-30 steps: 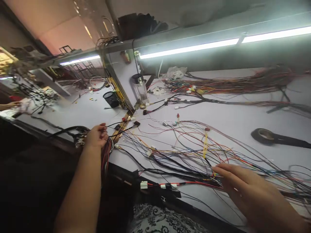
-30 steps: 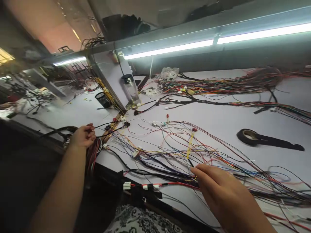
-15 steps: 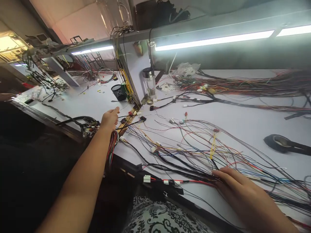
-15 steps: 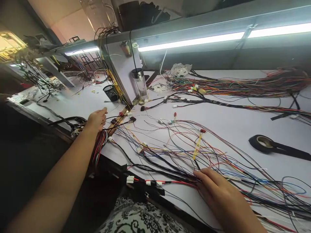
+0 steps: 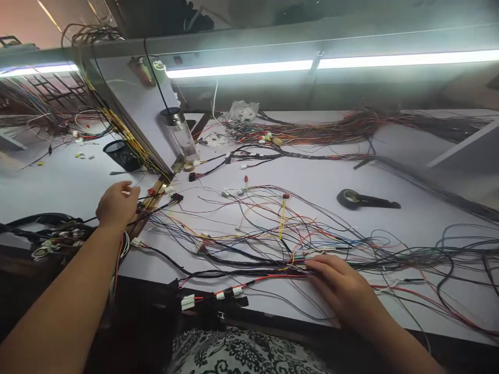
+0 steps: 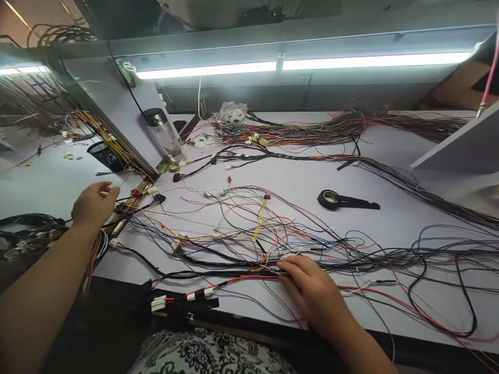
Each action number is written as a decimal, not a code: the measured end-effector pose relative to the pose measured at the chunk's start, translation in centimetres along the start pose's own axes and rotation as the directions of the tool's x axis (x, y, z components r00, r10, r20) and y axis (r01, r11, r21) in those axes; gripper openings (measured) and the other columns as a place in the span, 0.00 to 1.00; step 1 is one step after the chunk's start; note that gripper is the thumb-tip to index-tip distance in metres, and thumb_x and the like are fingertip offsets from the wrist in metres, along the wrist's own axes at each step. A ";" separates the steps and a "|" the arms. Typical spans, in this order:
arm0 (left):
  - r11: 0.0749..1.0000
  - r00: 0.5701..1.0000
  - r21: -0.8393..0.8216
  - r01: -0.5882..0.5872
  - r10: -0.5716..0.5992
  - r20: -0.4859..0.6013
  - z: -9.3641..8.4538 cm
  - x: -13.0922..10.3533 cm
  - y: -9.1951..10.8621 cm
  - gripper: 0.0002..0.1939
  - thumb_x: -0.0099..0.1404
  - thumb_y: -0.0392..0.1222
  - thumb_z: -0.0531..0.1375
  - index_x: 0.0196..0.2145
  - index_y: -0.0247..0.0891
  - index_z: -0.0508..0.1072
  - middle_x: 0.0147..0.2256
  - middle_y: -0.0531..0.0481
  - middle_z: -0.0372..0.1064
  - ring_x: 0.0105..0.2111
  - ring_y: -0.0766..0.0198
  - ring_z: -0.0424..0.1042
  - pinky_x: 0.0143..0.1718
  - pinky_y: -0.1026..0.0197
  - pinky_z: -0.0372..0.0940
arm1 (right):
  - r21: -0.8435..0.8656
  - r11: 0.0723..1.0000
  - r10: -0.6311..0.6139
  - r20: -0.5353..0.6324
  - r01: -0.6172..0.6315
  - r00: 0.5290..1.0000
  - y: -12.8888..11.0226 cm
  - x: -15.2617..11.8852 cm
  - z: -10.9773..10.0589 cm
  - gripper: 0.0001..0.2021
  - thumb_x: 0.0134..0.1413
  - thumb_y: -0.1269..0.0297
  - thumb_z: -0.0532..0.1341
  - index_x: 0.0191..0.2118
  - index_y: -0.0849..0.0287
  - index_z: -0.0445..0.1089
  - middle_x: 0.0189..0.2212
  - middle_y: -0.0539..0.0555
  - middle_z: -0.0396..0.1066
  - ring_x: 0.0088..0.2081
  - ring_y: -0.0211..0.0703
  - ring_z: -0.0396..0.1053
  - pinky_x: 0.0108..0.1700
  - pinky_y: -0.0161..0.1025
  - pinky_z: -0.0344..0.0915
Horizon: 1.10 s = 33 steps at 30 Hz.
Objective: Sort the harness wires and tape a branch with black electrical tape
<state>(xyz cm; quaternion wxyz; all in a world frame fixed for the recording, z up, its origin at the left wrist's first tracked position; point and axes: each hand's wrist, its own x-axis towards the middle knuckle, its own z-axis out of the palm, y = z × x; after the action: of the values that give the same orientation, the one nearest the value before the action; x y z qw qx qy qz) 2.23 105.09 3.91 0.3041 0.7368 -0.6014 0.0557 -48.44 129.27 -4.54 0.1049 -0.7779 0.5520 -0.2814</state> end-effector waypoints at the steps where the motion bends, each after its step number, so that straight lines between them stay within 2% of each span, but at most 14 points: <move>1: 0.991 0.992 0.049 -0.121 0.123 -0.034 -0.2 -0.6 0.9 0.17 0.60 0.48 0.59 0.43 0.36 0.70 0.42 0.42 0.69 0.46 0.50 0.68 0.49 0.46 0.61 | 0.028 0.999 0.034 0.011 -0.035 0.999 0.2 0.1 -0.1 0.11 0.61 0.64 0.57 0.49 0.53 0.68 0.45 0.54 0.71 0.47 0.45 0.68 0.50 0.44 0.67; 2: 0.961 0.961 0.085 -0.262 0.268 -0.065 -0.4 -1.5 2.2 0.18 0.60 0.47 0.60 0.46 0.36 0.70 0.48 0.41 0.67 0.51 0.48 0.64 0.54 0.44 0.58 | 0.055 0.996 0.074 0.018 -0.074 0.997 0.3 0.3 -0.3 0.11 0.61 0.63 0.57 0.49 0.52 0.67 0.44 0.54 0.71 0.47 0.44 0.69 0.50 0.43 0.68; 4: 0.856 0.852 0.032 -0.517 0.518 -0.084 -0.9 -4.5 5.6 0.18 0.62 0.45 0.59 0.48 0.35 0.70 0.50 0.41 0.66 0.53 0.50 0.64 0.56 0.45 0.57 | 0.092 0.984 0.150 0.022 -0.152 0.988 0.5 0.8 -0.4 0.11 0.61 0.62 0.56 0.48 0.51 0.67 0.43 0.52 0.72 0.45 0.43 0.70 0.48 0.41 0.69; 6: 0.688 0.712 -0.265 -0.675 0.702 0.010 -1.3 -8.8 9.7 0.12 0.64 0.39 0.59 0.46 0.37 0.71 0.41 0.46 0.71 0.44 0.60 0.70 0.51 0.54 0.64 | 0.087 0.975 0.203 0.020 -0.204 0.979 0.5 1.6 -0.5 0.10 0.62 0.62 0.55 0.47 0.51 0.68 0.41 0.52 0.73 0.43 0.43 0.72 0.45 0.41 0.70; 8: 0.496 0.484 -0.528 -0.689 0.858 0.174 -1.1 -13.6 13.7 0.09 0.64 0.37 0.58 0.44 0.41 0.71 0.39 0.49 0.73 0.39 0.64 0.71 0.43 0.60 0.67 | 0.058 0.972 0.225 0.022 -0.226 0.974 0.4 2.4 -0.5 0.09 0.63 0.62 0.53 0.45 0.52 0.68 0.40 0.52 0.74 0.41 0.43 0.73 0.42 0.40 0.70; 10: 0.408 0.276 -0.610 -0.679 0.912 0.303 -0.3 -17.9 16.9 0.09 0.66 0.38 0.56 0.43 0.40 0.71 0.38 0.49 0.73 0.37 0.64 0.70 0.42 0.58 0.66 | 0.039 0.972 0.230 0.018 -0.231 0.973 0.2 3.1 -0.4 0.10 0.64 0.63 0.52 0.46 0.53 0.68 0.40 0.52 0.73 0.40 0.43 0.73 0.40 0.40 0.70; 11: 0.417 0.244 -0.603 -0.680 0.904 0.350 0.3 -19.7 18.1 0.10 0.67 0.39 0.54 0.44 0.39 0.71 0.38 0.47 0.72 0.38 0.62 0.70 0.42 0.56 0.66 | 0.033 0.975 0.222 0.006 -0.222 0.975 0.0 3.3 -0.5 0.10 0.64 0.64 0.52 0.46 0.53 0.67 0.41 0.53 0.73 0.41 0.44 0.72 0.40 0.41 0.69; 12: 0.442 0.246 -0.582 -0.683 0.889 0.387 1.0 -21.0 19.0 0.11 0.68 0.39 0.53 0.45 0.37 0.71 0.39 0.45 0.72 0.39 0.60 0.70 0.43 0.55 0.66 | 0.029 0.980 0.197 -0.015 -0.197 0.980 -0.2 3.4 -0.6 0.09 0.63 0.65 0.52 0.45 0.54 0.67 0.42 0.54 0.72 0.43 0.44 0.71 0.42 0.41 0.69; 15: 0.561 0.308 -0.484 -0.672 0.805 0.506 2.9 -22.8 20.5 0.12 0.67 0.39 0.54 0.46 0.37 0.70 0.39 0.45 0.70 0.41 0.55 0.68 0.43 0.51 0.64 | -0.033 0.998 0.047 -0.097 -0.051 0.994 -0.9 2.9 -1.0 0.06 0.60 0.68 0.55 0.40 0.57 0.68 0.43 0.57 0.69 0.46 0.48 0.67 0.47 0.46 0.65; 19: 0.642 0.294 -0.451 -0.620 0.722 0.626 3.6 -22.2 21.2 0.07 0.66 0.39 0.53 0.36 0.38 0.71 0.36 0.47 0.69 0.40 0.56 0.67 0.43 0.53 0.63 | -0.133 0.988 -0.080 0.027 0.083 0.996 -1.8 1.3 -1.4 0.06 0.58 0.71 0.56 0.34 0.57 0.70 0.33 0.55 0.70 0.36 0.45 0.66 0.41 0.44 0.61; 21: 0.649 0.281 -0.466 -0.601 0.717 0.638 3.4 -21.7 21.5 0.10 0.68 0.38 0.50 0.36 0.37 0.70 0.37 0.46 0.69 0.40 0.57 0.67 0.43 0.55 0.63 | -0.169 0.983 -0.069 0.061 0.078 0.996 -1.9 0.7 -1.2 0.08 0.60 0.73 0.54 0.37 0.59 0.71 0.32 0.55 0.70 0.35 0.44 0.65 0.39 0.42 0.61; 24: 0.714 0.286 -0.475 -0.514 0.665 0.690 3.0 -21.0 22.0 0.13 0.70 0.38 0.46 0.39 0.38 0.69 0.38 0.46 0.71 0.39 0.58 0.69 0.41 0.57 0.63 | -0.231 0.973 -0.032 -0.019 0.027 0.999 -1.8 0.3 -0.7 0.10 0.61 0.73 0.53 0.42 0.60 0.71 0.38 0.57 0.71 0.38 0.44 0.66 0.40 0.40 0.62; 27: 0.783 0.289 -0.472 -0.405 0.600 0.746 2.8 -20.3 22.5 0.13 0.70 0.41 0.46 0.41 0.39 0.69 0.38 0.47 0.73 0.38 0.58 0.71 0.39 0.57 0.64 | -0.284 0.959 -0.007 -0.013 0.003 1.000 -1.9 0.7 -0.5 0.10 0.62 0.71 0.53 0.41 0.58 0.72 0.37 0.56 0.71 0.38 0.44 0.65 0.38 0.39 0.61; 33: 0.787 0.279 -0.532 -0.311 0.611 0.740 3.0 -19.5 22.8 0.12 0.69 0.43 0.48 0.40 0.41 0.70 0.37 0.48 0.73 0.36 0.59 0.71 0.37 0.59 0.63 | -0.337 0.941 -0.002 0.008 0.005 1.000 -2.2 1.7 -0.1 0.08 0.62 0.68 0.55 0.39 0.57 0.73 0.34 0.55 0.69 0.37 0.46 0.63 0.40 0.42 0.57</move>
<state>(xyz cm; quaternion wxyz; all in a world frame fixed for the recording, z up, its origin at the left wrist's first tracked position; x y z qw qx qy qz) -24.83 118.06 1.42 0.0134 0.3891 -0.8564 -0.3390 -46.31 128.59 -2.89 -0.0282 -0.7864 0.5902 -0.1801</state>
